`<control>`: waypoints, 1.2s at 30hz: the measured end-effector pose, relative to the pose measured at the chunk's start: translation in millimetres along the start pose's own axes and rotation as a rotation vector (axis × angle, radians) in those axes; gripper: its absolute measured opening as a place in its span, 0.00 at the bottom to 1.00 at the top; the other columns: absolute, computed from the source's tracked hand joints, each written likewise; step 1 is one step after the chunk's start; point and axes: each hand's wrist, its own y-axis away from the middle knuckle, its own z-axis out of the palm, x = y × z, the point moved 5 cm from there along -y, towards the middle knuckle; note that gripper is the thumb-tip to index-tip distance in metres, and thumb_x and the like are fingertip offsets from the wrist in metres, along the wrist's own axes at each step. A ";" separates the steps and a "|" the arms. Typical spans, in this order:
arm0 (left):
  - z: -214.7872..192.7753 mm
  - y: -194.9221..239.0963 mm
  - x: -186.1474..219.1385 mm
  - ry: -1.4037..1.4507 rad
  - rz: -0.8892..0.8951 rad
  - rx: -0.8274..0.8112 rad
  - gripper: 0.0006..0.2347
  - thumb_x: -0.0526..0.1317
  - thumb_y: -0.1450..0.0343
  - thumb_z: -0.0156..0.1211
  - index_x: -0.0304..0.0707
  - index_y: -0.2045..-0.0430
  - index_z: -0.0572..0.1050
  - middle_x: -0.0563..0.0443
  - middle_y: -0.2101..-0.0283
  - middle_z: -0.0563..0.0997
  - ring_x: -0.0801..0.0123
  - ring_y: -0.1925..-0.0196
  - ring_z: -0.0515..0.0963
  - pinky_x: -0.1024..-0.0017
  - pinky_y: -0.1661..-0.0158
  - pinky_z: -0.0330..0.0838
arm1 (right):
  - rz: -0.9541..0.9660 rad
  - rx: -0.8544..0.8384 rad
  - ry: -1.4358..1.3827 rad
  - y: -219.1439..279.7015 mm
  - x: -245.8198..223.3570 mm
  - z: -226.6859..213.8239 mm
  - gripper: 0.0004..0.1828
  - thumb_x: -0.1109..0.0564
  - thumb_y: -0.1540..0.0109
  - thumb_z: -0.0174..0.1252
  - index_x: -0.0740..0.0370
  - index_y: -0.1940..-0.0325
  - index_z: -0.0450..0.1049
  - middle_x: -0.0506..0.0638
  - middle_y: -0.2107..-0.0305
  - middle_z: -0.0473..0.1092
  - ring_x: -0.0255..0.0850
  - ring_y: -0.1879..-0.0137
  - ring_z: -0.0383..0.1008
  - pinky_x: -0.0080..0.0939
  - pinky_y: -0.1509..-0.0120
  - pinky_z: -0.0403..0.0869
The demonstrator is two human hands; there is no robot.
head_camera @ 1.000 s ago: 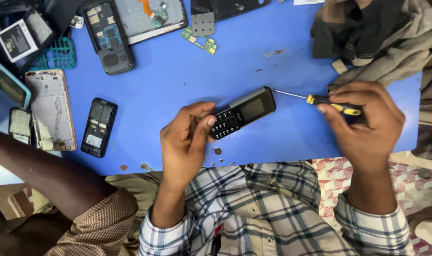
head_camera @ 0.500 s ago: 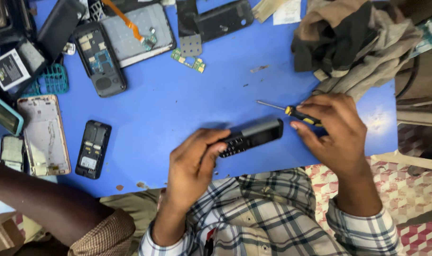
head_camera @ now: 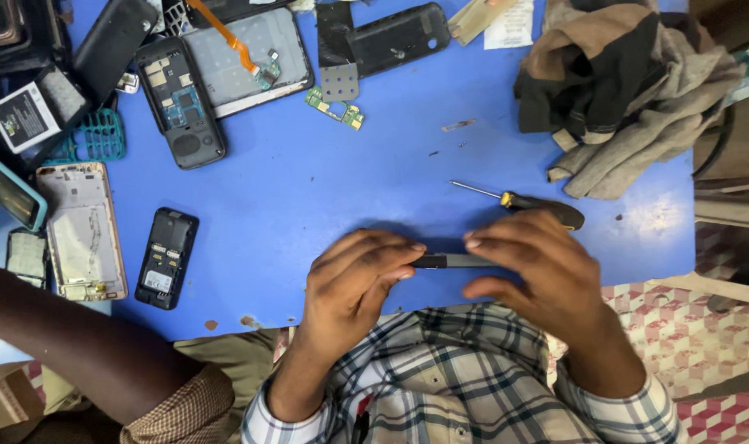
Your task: The person uses a screwdriver to remove screws from the back of a mobile phone, then opens the casing to access the internal components. They continue to unscrew and pry open the device, exposing the battery and circuit board.
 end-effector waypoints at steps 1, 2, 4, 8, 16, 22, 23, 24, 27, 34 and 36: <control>-0.7 -0.2 1.7 -0.005 0.014 0.007 0.09 0.30 0.31 0.67 0.34 0.59 0.79 0.48 0.55 0.85 0.58 0.52 0.85 0.66 0.51 0.79 | 0.009 0.000 -0.027 0.8 -1.7 3.9 0.22 0.49 0.47 0.71 0.64 0.56 0.77 0.53 0.60 0.77 0.46 0.54 0.78 0.45 0.51 0.75; -0.6 -0.3 3.6 -0.007 0.030 0.015 0.09 0.31 0.31 0.68 0.35 0.59 0.79 0.49 0.55 0.85 0.58 0.51 0.85 0.65 0.50 0.79 | 0.018 0.000 -0.050 1.7 -2.4 7.8 0.20 0.52 0.47 0.72 0.64 0.56 0.77 0.52 0.60 0.77 0.45 0.54 0.78 0.45 0.52 0.75; 0.0 -1.5 5.4 -0.027 0.032 0.008 0.11 0.35 0.33 0.71 0.35 0.59 0.79 0.49 0.56 0.85 0.58 0.51 0.85 0.65 0.50 0.78 | 0.030 0.018 -0.080 3.3 -1.6 11.5 0.18 0.56 0.45 0.73 0.64 0.56 0.76 0.52 0.60 0.77 0.44 0.55 0.78 0.44 0.52 0.75; 3.8 -4.9 6.2 -0.139 0.020 -0.060 0.16 0.40 0.37 0.74 0.34 0.59 0.80 0.48 0.58 0.83 0.58 0.52 0.83 0.64 0.53 0.75 | 0.016 0.045 -0.077 3.3 -0.4 14.8 0.16 0.58 0.45 0.73 0.64 0.57 0.76 0.52 0.60 0.77 0.45 0.54 0.78 0.45 0.51 0.76; 10.3 -1.5 10.4 -0.270 0.090 -0.097 0.13 0.39 0.34 0.73 0.36 0.59 0.81 0.52 0.58 0.83 0.62 0.51 0.83 0.65 0.53 0.75 | -0.011 -0.021 -0.011 -0.4 -10.5 17.2 0.20 0.53 0.48 0.73 0.65 0.58 0.76 0.52 0.61 0.77 0.48 0.54 0.77 0.48 0.51 0.75; 10.5 2.5 17.4 -0.319 0.158 -0.061 0.11 0.37 0.33 0.72 0.37 0.60 0.81 0.52 0.56 0.84 0.65 0.50 0.84 0.68 0.54 0.75 | -0.018 0.022 -0.019 -1.6 -17.9 23.5 0.18 0.53 0.47 0.74 0.64 0.59 0.78 0.51 0.62 0.77 0.46 0.52 0.79 0.47 0.49 0.75; 10.1 2.7 18.6 -0.336 0.169 -0.060 0.11 0.37 0.34 0.72 0.36 0.61 0.81 0.52 0.56 0.84 0.65 0.50 0.84 0.68 0.54 0.75 | -0.022 0.035 -0.020 -1.5 -18.3 23.9 0.18 0.53 0.47 0.74 0.64 0.59 0.78 0.51 0.62 0.77 0.46 0.52 0.79 0.47 0.49 0.75; 10.1 3.0 19.8 -0.351 0.179 -0.059 0.10 0.37 0.34 0.72 0.36 0.61 0.81 0.52 0.55 0.84 0.65 0.50 0.84 0.68 0.54 0.74 | -0.025 0.047 -0.021 -1.1 -18.5 24.0 0.18 0.53 0.47 0.74 0.64 0.59 0.78 0.51 0.62 0.77 0.46 0.52 0.79 0.46 0.49 0.75; 12.1 4.0 20.3 -0.348 0.176 -0.052 0.08 0.34 0.33 0.71 0.36 0.61 0.81 0.51 0.55 0.84 0.66 0.50 0.84 0.69 0.55 0.74 | -0.028 0.058 -0.012 1.9 -17.0 23.8 0.17 0.54 0.47 0.74 0.64 0.59 0.79 0.50 0.63 0.77 0.45 0.53 0.79 0.46 0.49 0.74; 15.2 4.4 18.5 -0.339 0.142 -0.054 0.08 0.35 0.31 0.71 0.37 0.61 0.80 0.53 0.56 0.84 0.66 0.49 0.84 0.68 0.53 0.74 | -0.014 0.050 -0.034 4.6 -13.5 25.4 0.17 0.55 0.46 0.73 0.63 0.58 0.79 0.50 0.61 0.77 0.45 0.51 0.79 0.46 0.48 0.75; 14.5 4.4 17.4 -0.325 0.116 -0.065 0.10 0.37 0.31 0.72 0.35 0.60 0.80 0.52 0.56 0.83 0.64 0.50 0.84 0.67 0.53 0.74 | 0.013 0.035 -0.074 3.4 -10.9 24.3 0.17 0.54 0.46 0.73 0.64 0.57 0.78 0.51 0.60 0.77 0.46 0.50 0.79 0.45 0.47 0.76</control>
